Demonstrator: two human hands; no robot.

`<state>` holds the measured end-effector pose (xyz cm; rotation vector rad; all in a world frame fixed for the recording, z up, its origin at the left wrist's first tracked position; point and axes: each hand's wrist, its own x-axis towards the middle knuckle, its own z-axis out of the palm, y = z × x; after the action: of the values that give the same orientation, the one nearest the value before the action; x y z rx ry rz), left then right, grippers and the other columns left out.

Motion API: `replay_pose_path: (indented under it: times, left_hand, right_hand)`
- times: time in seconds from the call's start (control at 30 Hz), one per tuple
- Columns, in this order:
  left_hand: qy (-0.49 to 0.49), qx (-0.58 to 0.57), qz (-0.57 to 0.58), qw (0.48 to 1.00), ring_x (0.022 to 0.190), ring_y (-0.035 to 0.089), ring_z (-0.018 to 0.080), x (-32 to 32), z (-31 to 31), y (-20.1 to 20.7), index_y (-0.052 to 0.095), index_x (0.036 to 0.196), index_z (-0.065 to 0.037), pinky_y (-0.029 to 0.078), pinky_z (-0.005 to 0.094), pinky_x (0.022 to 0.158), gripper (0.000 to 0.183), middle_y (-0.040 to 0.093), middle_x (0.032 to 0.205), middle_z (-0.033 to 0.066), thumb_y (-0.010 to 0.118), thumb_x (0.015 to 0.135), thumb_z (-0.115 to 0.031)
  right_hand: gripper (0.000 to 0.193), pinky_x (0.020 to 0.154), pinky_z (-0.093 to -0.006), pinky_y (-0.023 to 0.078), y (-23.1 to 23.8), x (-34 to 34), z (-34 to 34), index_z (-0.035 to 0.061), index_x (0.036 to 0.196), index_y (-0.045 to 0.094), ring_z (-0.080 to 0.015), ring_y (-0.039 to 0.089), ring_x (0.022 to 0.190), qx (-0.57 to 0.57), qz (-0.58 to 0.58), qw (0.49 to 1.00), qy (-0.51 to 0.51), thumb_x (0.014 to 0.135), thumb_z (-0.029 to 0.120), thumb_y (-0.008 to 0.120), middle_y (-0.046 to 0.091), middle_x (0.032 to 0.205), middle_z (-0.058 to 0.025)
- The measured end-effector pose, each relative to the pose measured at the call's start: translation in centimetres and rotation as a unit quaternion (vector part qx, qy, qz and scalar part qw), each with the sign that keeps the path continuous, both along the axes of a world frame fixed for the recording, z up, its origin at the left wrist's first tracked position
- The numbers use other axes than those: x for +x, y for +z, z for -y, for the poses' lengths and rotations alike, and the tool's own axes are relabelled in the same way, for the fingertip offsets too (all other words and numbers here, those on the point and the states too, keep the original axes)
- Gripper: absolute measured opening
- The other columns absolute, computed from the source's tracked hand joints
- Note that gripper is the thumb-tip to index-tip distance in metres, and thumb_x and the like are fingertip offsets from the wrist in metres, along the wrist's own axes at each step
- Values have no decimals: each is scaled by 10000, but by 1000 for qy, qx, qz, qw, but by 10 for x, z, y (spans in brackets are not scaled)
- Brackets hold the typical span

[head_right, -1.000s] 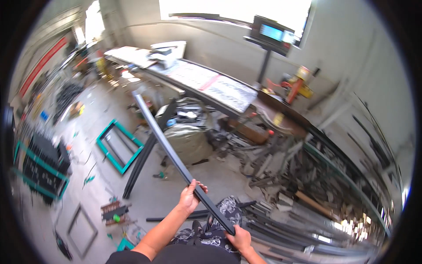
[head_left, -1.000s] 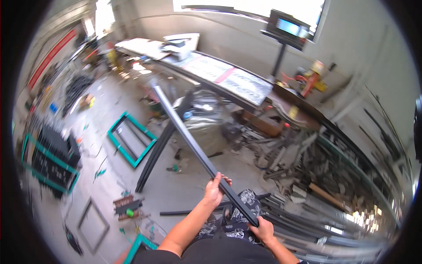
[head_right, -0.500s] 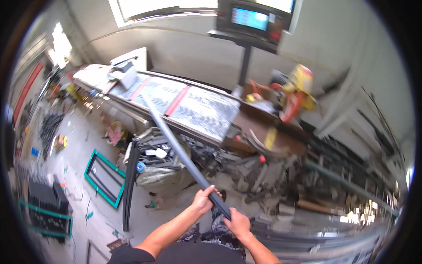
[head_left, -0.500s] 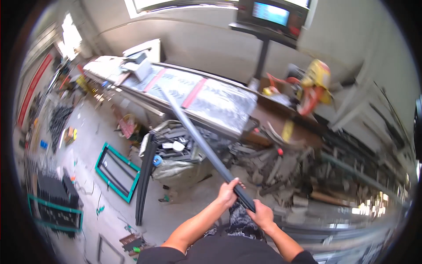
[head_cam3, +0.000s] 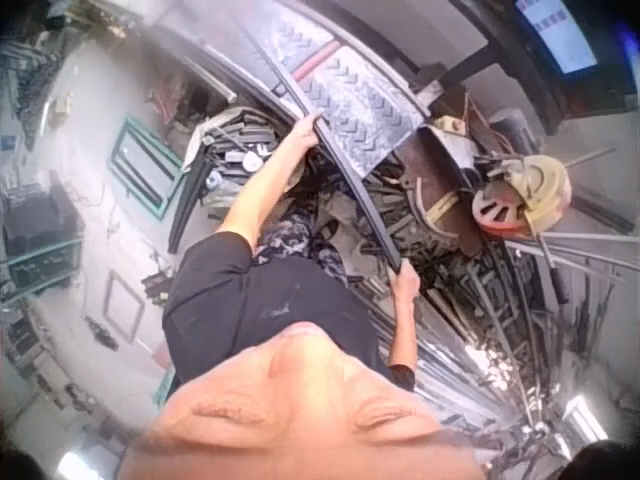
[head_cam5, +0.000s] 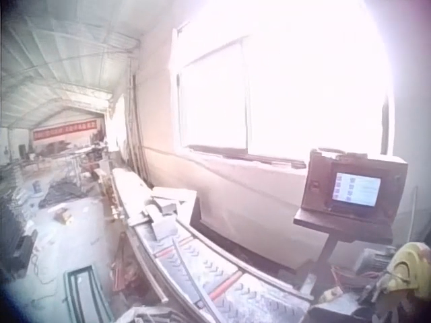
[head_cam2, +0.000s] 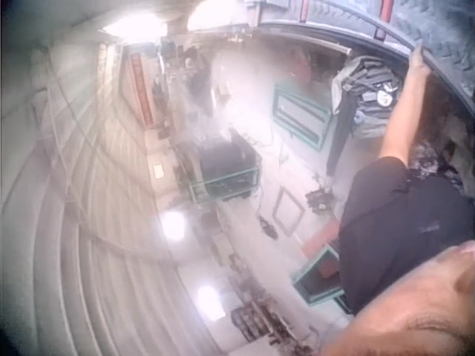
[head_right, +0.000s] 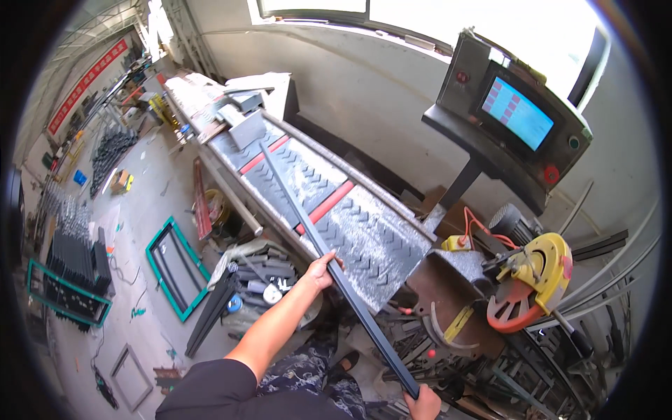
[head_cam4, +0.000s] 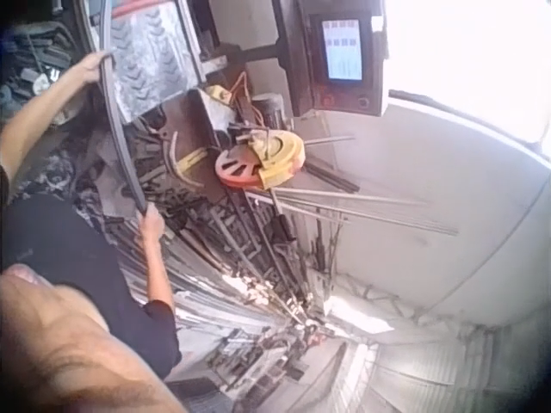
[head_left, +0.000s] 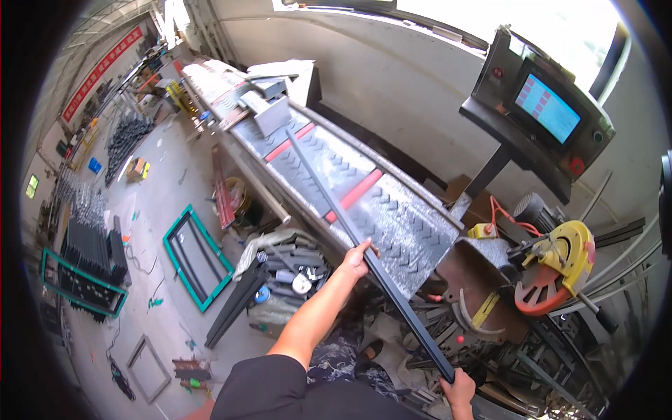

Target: The person measures and cuts metal strips using a motorized saw and then attaches a rubber seal to a green metal window frame using shears.

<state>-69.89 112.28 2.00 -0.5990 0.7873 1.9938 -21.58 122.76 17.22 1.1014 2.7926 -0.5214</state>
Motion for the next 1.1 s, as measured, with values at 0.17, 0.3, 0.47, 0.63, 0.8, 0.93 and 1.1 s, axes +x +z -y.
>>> replay_pose_path:
  times: [0.17, 0.3, 0.47, 0.63, 0.8, 0.93, 1.1]
  left_hand:
    - [25, 53, -8, 998, 788, 644, 289, -103, -39, -24, 606, 859, -42, 558, 461, 755, 185, 640, 778, 120, 692, 903, -199]
    - [25, 19, 2, 1000, 830, 654, 307, -187, -39, -32, 589, 942, -6, 560, 487, 800, 277, 644, 858, 150, 690, 912, -262]
    - [-46, -512, -445, 733, 1038, 607, 405, -200, -40, -14, 464, 1265, 73, 496, 492, 920, 638, 602, 1138, 259, 716, 870, -360]
    - [-223, -332, -809, 431, 1295, 441, 372, -79, -119, 64, 466, 1350, 13, 311, 497, 1115, 738, 506, 1343, 221, 725, 815, -424]
    - [-458, -146, -836, 263, 821, 604, 332, -17, -141, 28, 633, 957, -82, 473, 463, 747, 321, 615, 825, 84, 755, 690, -212]
    - [-431, -107, -856, 267, 866, 624, 317, -1, -168, 24, 631, 933, -86, 482, 437, 754, 304, 643, 851, 93, 770, 680, -180]
    - [-458, -130, -848, 230, 883, 620, 321, 15, -179, 1, 646, 951, -79, 479, 436, 782, 313, 648, 872, 90, 766, 674, -164]
  right_hand:
    - [416, 599, -474, 478, -2, -122, -47, 72, 785, 572, -384, 620, 696, 41, -6, 999, 4, 669, 378, 829, 620, 725, -154]
    - [424, 571, -460, 487, -10, -226, -60, 74, 775, 553, -368, 622, 651, 54, -60, 995, 63, 700, 394, 821, 611, 677, -137]
    - [440, 553, -430, 506, -50, -289, -64, 93, 746, 504, -317, 632, 627, 108, -46, 988, 98, 692, 397, 817, 597, 675, -104]
    - [374, 593, -432, 499, -62, -276, -113, 85, 808, 573, -316, 628, 689, 61, -63, 995, 47, 700, 360, 803, 605, 720, -109]
    - [334, 662, -428, 518, -93, -300, -138, 98, 837, 584, -306, 638, 782, 20, -115, 989, 96, 717, 343, 777, 617, 780, -95]
    - [314, 724, -455, 520, -118, -272, -176, 67, 874, 642, -327, 637, 868, -47, -187, 981, -16, 845, 378, 668, 651, 869, -123]
    - [358, 863, -501, 492, -175, -194, -249, 2, 1002, 622, -408, 592, 980, 28, -141, 951, -272, 867, 333, 639, 619, 1039, -213]
